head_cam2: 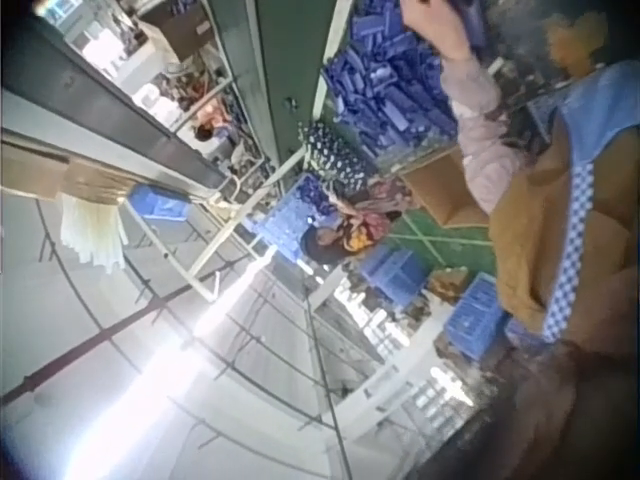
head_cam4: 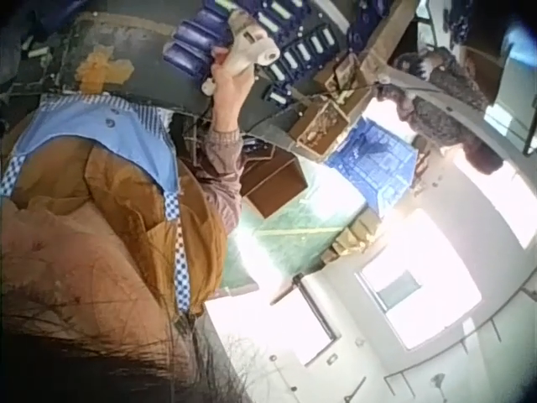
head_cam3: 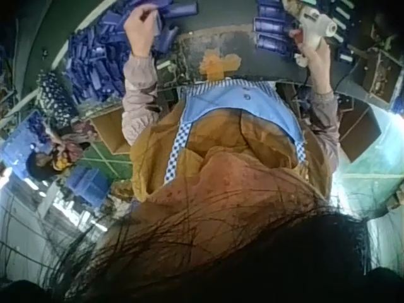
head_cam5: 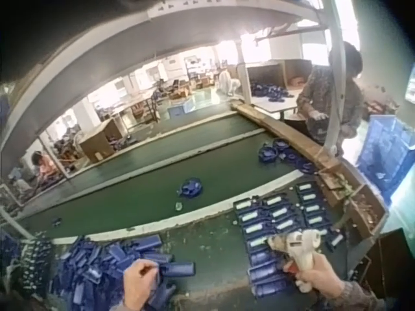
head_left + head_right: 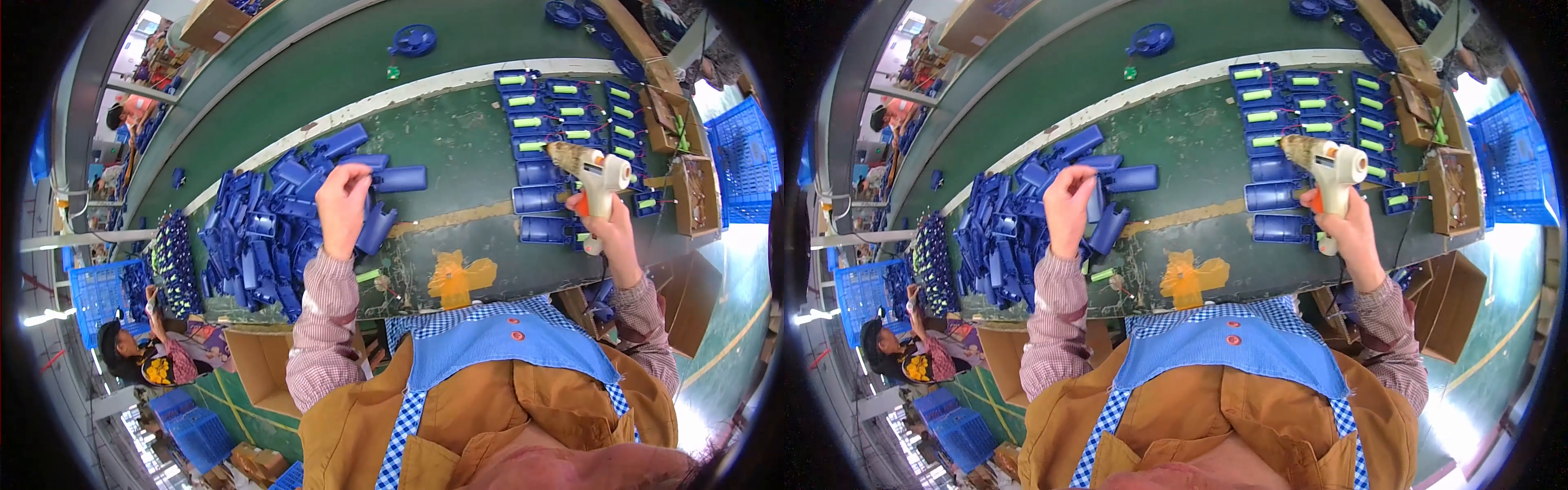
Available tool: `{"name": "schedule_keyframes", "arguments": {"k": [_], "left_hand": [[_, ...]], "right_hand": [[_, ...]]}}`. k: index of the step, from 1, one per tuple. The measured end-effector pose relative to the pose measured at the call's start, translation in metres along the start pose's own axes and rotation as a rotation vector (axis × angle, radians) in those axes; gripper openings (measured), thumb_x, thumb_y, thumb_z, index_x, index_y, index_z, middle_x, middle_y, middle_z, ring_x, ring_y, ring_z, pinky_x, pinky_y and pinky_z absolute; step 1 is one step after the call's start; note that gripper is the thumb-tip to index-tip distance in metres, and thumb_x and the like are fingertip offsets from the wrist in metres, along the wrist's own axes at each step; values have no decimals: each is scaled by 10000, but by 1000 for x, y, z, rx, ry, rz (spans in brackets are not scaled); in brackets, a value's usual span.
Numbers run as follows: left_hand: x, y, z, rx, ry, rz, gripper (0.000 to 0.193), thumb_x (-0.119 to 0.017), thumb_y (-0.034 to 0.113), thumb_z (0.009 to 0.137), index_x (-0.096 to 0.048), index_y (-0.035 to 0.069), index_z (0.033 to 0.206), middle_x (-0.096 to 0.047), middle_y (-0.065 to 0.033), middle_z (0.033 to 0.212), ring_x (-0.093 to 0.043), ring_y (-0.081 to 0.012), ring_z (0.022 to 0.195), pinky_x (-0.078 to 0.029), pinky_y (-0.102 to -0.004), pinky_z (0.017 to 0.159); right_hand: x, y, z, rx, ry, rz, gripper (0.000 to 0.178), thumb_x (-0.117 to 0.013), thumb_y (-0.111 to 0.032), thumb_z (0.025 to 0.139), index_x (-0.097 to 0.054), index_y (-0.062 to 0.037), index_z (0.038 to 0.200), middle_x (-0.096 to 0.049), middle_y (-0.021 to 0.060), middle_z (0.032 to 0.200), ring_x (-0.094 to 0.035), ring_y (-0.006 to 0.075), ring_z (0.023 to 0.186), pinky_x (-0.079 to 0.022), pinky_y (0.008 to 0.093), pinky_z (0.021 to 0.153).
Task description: Applying hot glue to small green components and inserting them into blue plastic housings on an assembly line.
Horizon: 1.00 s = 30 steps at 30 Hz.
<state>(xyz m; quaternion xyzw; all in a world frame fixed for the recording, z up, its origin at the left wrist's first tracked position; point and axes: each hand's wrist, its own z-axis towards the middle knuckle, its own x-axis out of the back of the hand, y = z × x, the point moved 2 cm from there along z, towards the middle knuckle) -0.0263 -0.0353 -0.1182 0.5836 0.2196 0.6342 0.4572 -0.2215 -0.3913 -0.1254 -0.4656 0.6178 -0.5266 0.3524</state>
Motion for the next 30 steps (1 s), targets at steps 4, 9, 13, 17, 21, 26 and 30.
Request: {"name": "schedule_keyframes", "arguments": {"k": [4, 9, 13, 17, 21, 26, 30], "left_hand": [[29, -7, -45, -13, -59, 213, 151, -634, -59, 743, -654, 14, 873, -625, -98, 772, -604, -195, 695, -486, -295, 646], [3, -1, -80, -245, -156, 581, 340, -715, 3, 635, -627, 78, 954, -543, -88, 952, -525, -305, 872, -449, -389, 749], [-10, 1, -85, -115, -100, 790, 662, -765, 46, 613, -508, 97, 1221, -504, -122, 1047, -502, -329, 924, -432, -422, 816], [-11, -15, -88, -46, -151, 885, 687, -729, 57, 650, -471, 82, 1286, -508, -131, 1033, -509, -326, 913, -431, -421, 797], [-8, -14, -82, -64, -151, 582, 644, -711, 71, 692, -469, 75, 1288, -541, -174, 1049, -541, -353, 940, -449, -430, 825], [-19, 1, -61, 151, -291, 21, 558, -675, 69, 778, -465, 47, 1295, -639, -195, 1014, -650, -320, 898, -517, -379, 786], [-32, -13, -50, 103, -229, -105, 524, -611, -22, 801, -463, 41, 1300, -648, -164, 1021, -661, -246, 881, -533, -327, 747]], "right_hand": [[0, 0, -2, -5, 22, -13, 409, -506, -23, 704, -530, 33, 1108, -645, 82, 1017, -577, 121, 917, -442, 238, 732], [-9, -5, -2, 6, 27, 7, 428, -499, -33, 707, -512, 36, 1130, -643, 79, 1017, -571, 121, 925, -433, 230, 723], [-10, -4, -6, 37, 10, 18, 439, -500, -32, 705, -510, 40, 1137, -643, 90, 1021, -573, 129, 930, -438, 243, 769], [-8, -3, -7, -11, 0, 25, 445, -504, -37, 706, -507, 44, 1143, -641, 103, 1028, -578, 147, 960, -441, 260, 834], [-8, -5, -6, -9, 8, 62, 444, -507, -37, 710, -502, 47, 1146, -639, 109, 1031, -584, 162, 986, -446, 271, 858], [-6, -2, -6, -5, 2, 80, 445, -508, -20, 712, -498, 52, 1151, -639, 111, 1029, -587, 169, 984, -449, 277, 863], [-8, -2, -7, -7, -11, 90, 443, -507, -13, 716, -499, 55, 1154, -640, 114, 1032, -593, 172, 980, -450, 282, 871]]}}
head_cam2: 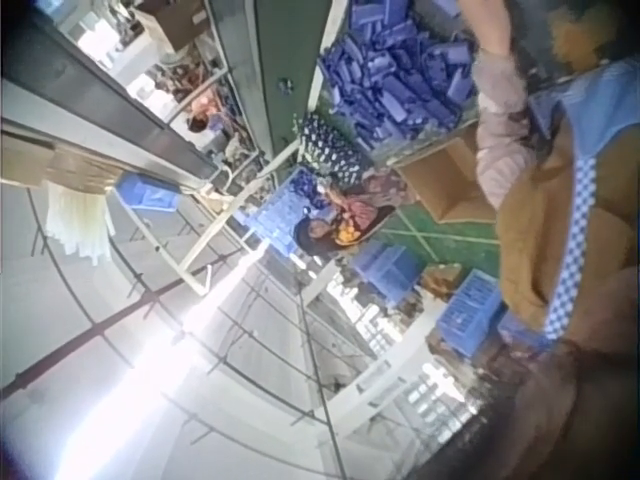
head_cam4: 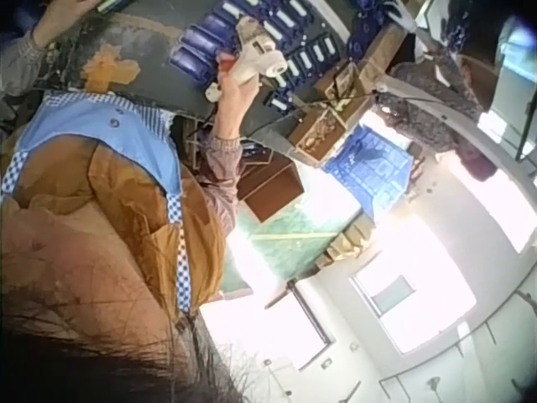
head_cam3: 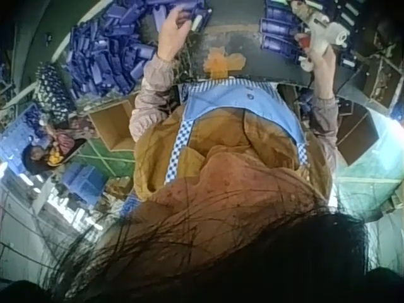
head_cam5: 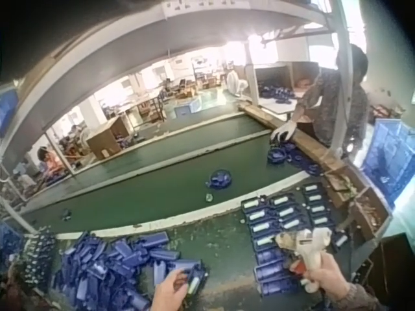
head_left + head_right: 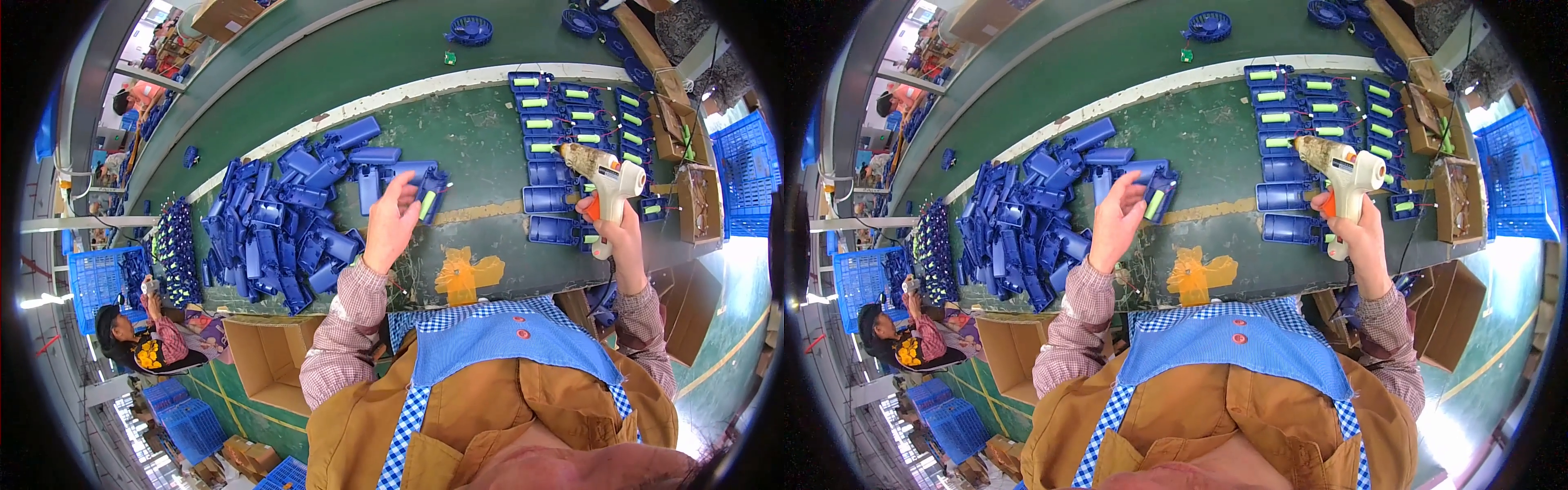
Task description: Applying hot glue to small green components and inserting them into blue plastic housings on an assembly line.
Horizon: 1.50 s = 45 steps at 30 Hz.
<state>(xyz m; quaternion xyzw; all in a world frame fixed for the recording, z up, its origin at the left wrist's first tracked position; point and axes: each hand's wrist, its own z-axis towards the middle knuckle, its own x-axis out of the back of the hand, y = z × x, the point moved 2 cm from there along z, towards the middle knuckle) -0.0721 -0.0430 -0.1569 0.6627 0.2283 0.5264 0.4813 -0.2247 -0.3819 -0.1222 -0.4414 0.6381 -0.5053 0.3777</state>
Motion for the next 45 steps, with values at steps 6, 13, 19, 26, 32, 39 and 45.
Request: {"name": "schedule_keyframes", "arguments": {"k": [6, 13, 19, 26, 32, 39, 45], "left_hand": [[0, 22, 10, -252, 270, 347, 339, -660, -39, 718, -553, 5, 1036, -567, -145, 976, -559, -329, 924, -460, -390, 824], [-26, 17, -5, -349, 94, 461, 256, -686, -19, 668, -613, 32, 908, -542, -107, 921, -528, -304, 884, -456, -396, 774], [-40, 11, -1, -300, 65, 580, 235, -694, -5, 655, -623, 14, 878, -526, -112, 898, -508, -309, 869, -445, -399, 768], [-31, 11, 3, -13, 33, -57, 117, -634, -32, 816, -576, -2, 913, -616, -47, 772, -576, -113, 620, -484, -265, 557], [-27, 30, 10, 269, -157, -579, 134, -581, 28, 875, -470, 62, 810, -632, -76, 770, -561, -80, 561, -406, -184, 470], [-51, 41, 24, 294, -264, -728, 210, -640, 49, 843, -469, 88, 728, -639, -75, 752, -550, -76, 543, -401, -183, 464], [-85, 60, 38, 284, -241, -686, 108, -594, 29, 870, -548, 22, 968, -665, -65, 847, -563, -72, 630, -434, -199, 543]], "right_hand": [[0, -2, -3, 1, 39, 29, 432, -511, -17, 715, -509, 55, 1142, -639, 112, 1029, -595, 169, 972, -450, 286, 881], [-1, -3, 1, -7, 32, 1, 391, -512, -16, 707, -541, 50, 1091, -639, 111, 1026, -598, 167, 959, -459, 291, 869], [3, 0, -2, -12, 62, 22, 371, -520, -10, 697, -559, 44, 1061, -644, 105, 1007, -598, 157, 925, -460, 271, 823], [5, 1, -5, -10, 24, 33, 408, -544, -2, 700, -527, 44, 1105, -635, 95, 1011, -592, 168, 952, -456, 284, 839], [3, -3, -12, -29, -13, 46, 417, -535, -7, 688, -529, 36, 1103, -621, 82, 991, -579, 163, 955, -448, 288, 857], [1, 8, -19, -66, -73, -18, 376, -553, -20, 694, -525, 24, 1066, -622, 61, 895, -573, 129, 817, -468, 262, 716], [1, 19, -19, -110, -52, -14, 327, -590, -20, 695, -531, 17, 1013, -610, 49, 830, -571, 118, 748, -467, 268, 670]]}}
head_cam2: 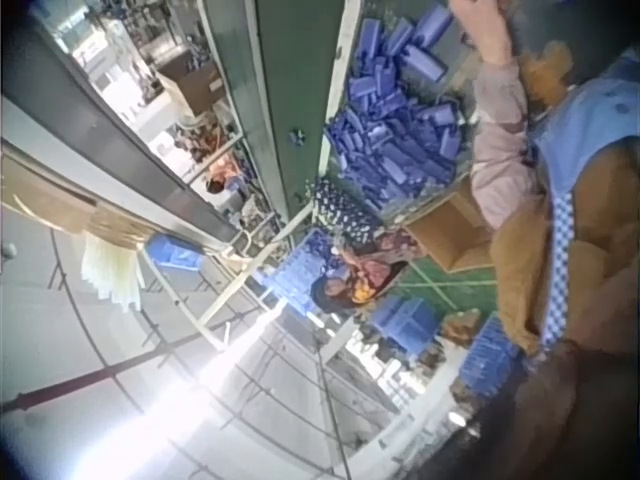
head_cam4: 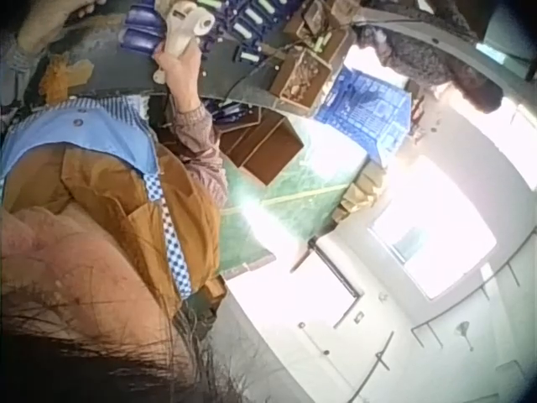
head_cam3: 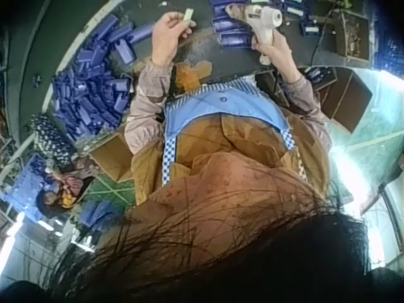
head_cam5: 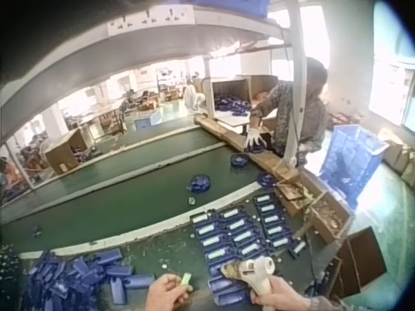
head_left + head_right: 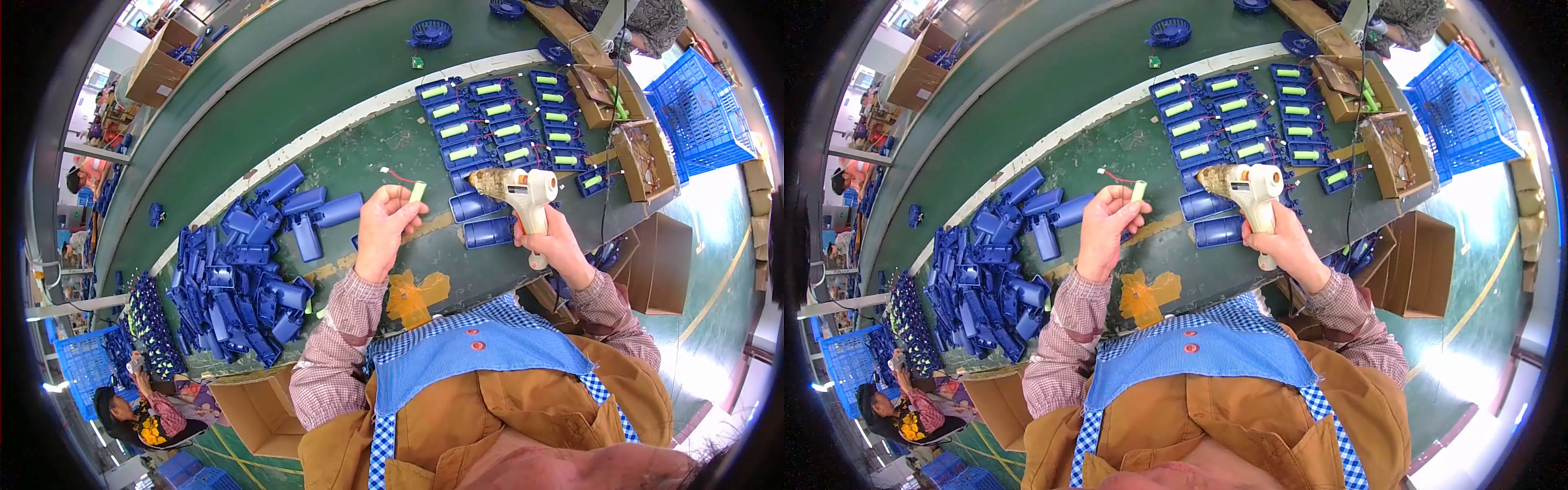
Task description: Applying hot glue to small green components and inserting them into blue plastic housings on an assembly line.
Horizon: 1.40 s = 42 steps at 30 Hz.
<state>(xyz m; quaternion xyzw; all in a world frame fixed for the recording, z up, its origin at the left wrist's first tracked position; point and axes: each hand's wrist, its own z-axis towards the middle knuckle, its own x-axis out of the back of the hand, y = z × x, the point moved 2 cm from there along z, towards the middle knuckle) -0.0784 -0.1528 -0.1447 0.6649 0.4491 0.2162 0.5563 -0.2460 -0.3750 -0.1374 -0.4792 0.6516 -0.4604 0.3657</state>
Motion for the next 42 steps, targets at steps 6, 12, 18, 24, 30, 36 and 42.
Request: {"name": "schedule_keyframes", "arguments": {"k": [6, 12, 18, 24, 30, 36, 42], "left_hand": [[-18, -14, 23, -76, 9, 41, 102, -638, -8, 830, -610, -7, 928, -651, -45, 803, -576, -74, 635, -452, -199, 555], [-40, -21, 44, -93, 83, 201, 114, -691, 6, 777, -624, -16, 865, -628, -39, 772, -574, -82, 628, -459, -221, 555], [-60, -35, 62, -446, 181, 647, 154, -733, 21, 665, -636, 6, 784, -533, -85, 814, -563, -192, 705, -478, -321, 654], [-71, -48, 66, -509, 146, 877, 204, -758, 63, 643, -617, 30, 786, -513, -86, 899, -506, -273, 914, -437, -366, 800], [-72, -49, 68, -686, 160, 951, 169, -745, 47, 639, -622, 40, 755, -504, -81, 875, -503, -274, 884, -444, -374, 766], [-71, -46, 71, -646, 147, 941, 138, -733, 41, 627, -623, 47, 710, -498, -74, 845, -504, -273, 877, -446, -371, 751], [-70, -47, 70, -625, 119, 959, 134, -732, 74, 663, -650, 52, 767, -518, -83, 841, -512, -279, 868, -437, -371, 763]], "right_hand": [[-1, 4, 0, -45, 48, -76, 292, -621, -42, 686, -534, 20, 958, -602, 40, 805, -560, 110, 726, -460, 265, 635], [6, 7, -4, -28, 85, -98, 297, -630, -59, 684, -539, 22, 955, -604, 40, 806, -562, 112, 710, -462, 272, 620], [13, 7, -8, -22, 126, -143, 318, -616, -50, 692, -532, 27, 988, -618, 48, 819, -584, 124, 721, -472, 277, 626], [10, 5, -15, 33, 95, -20, 355, -578, -1, 700, -531, 33, 1050, -628, 49, 872, -583, 118, 787, -476, 265, 713], [9, -1, -24, 16, 87, -6, 385, -551, 29, 703, -531, 36, 1087, -627, 52, 958, -562, 108, 850, -454, 244, 763], [6, -9, -29, 24, 95, 16, 416, -539, 38, 704, -531, 30, 1120, -622, 60, 998, -554, 112, 881, -447, 248, 777], [6, -12, -41, 48, 101, 32, 447, -533, 35, 694, -524, 28, 1141, -619, 70, 1023, -560, 132, 939, -442, 263, 823]]}}
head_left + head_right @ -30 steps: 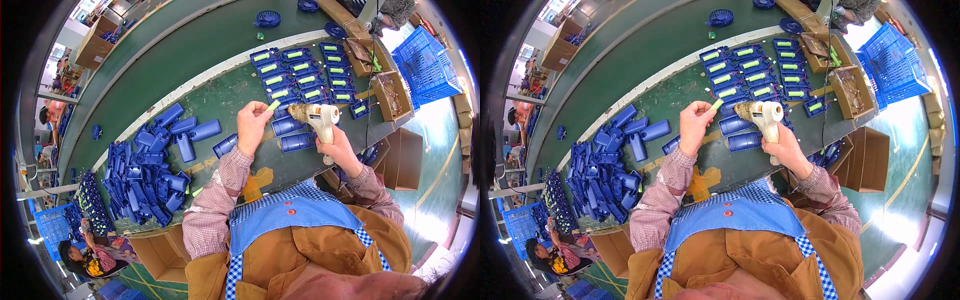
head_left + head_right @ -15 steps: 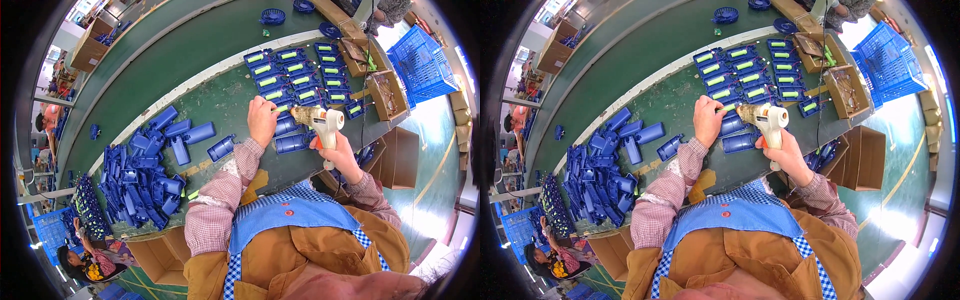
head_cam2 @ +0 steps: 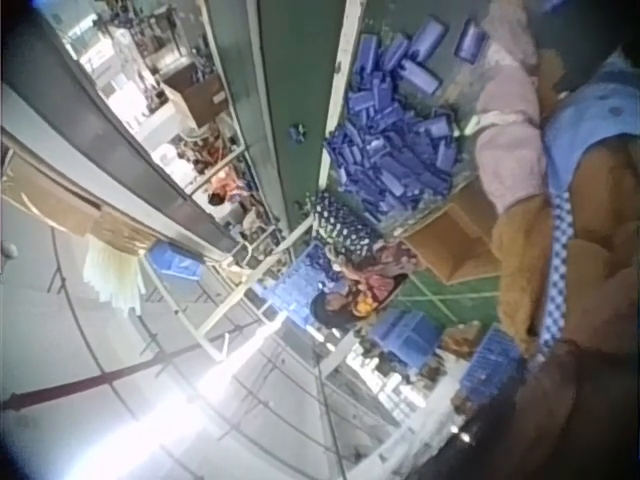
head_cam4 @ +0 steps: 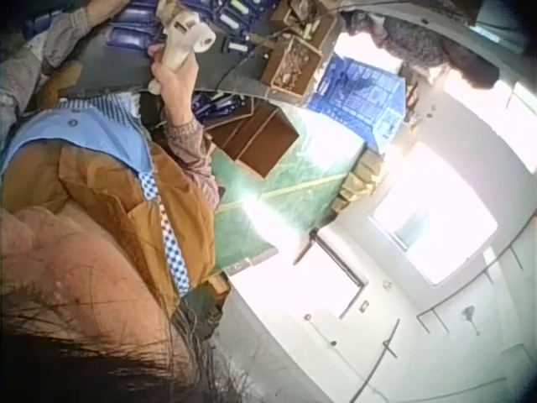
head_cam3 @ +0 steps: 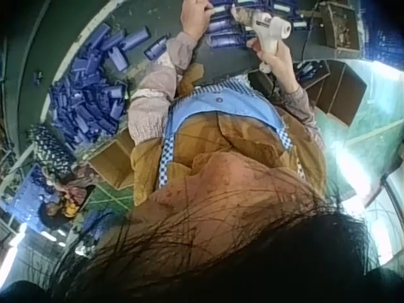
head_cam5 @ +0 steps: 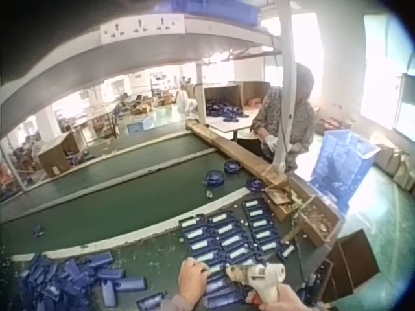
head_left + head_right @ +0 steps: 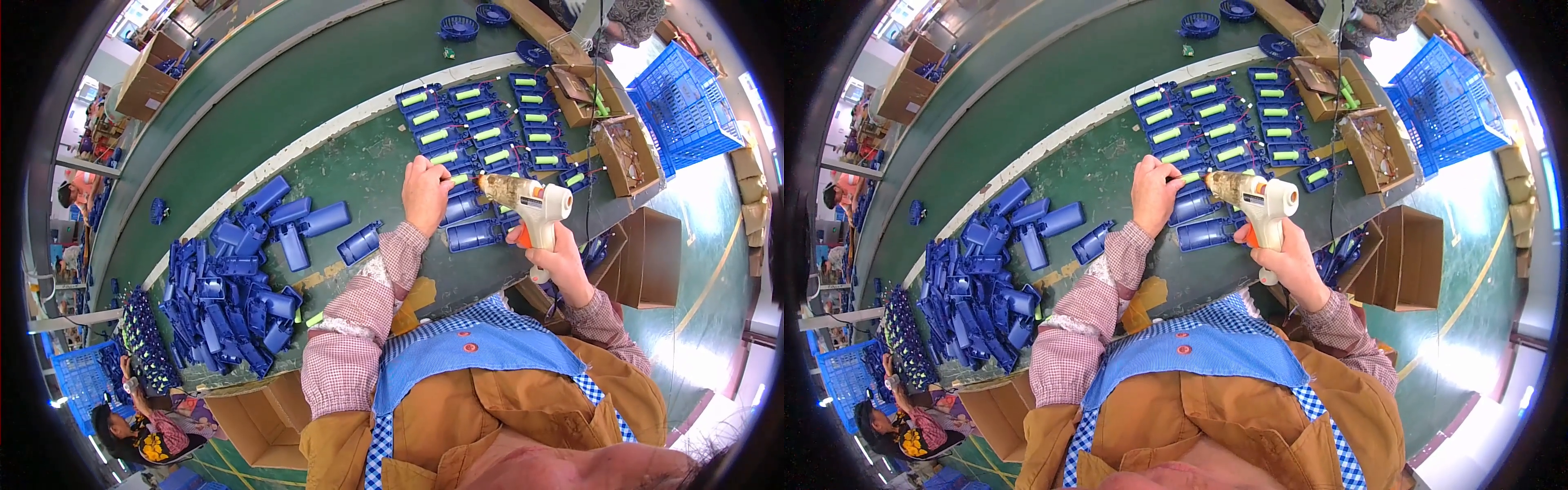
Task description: Applying hot glue to small green components and inserting them into blue plastic housings on an assembly line.
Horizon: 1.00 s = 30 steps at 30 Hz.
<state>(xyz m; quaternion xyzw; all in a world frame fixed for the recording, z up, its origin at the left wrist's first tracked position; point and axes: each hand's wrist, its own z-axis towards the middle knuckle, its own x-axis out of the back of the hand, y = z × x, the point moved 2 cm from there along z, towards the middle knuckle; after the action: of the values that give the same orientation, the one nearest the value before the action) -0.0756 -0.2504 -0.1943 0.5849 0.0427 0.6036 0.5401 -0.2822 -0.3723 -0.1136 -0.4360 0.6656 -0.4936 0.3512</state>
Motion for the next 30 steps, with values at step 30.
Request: {"name": "schedule_keyframes", "arguments": {"k": [30], "left_hand": [[70, 25, -114, 532, -191, -1251, 357, -620, 222, 901, -553, 1, 1173, -632, -50, 1050, -612, -117, 896, -481, -278, 809]], "right_hand": [[-81, -61, 56, 314, -822, -748, 512, -691, -316, 786, -591, 22, 1157, -655, 154, 1109, -653, 234, 951, -513, 339, 836]]}}
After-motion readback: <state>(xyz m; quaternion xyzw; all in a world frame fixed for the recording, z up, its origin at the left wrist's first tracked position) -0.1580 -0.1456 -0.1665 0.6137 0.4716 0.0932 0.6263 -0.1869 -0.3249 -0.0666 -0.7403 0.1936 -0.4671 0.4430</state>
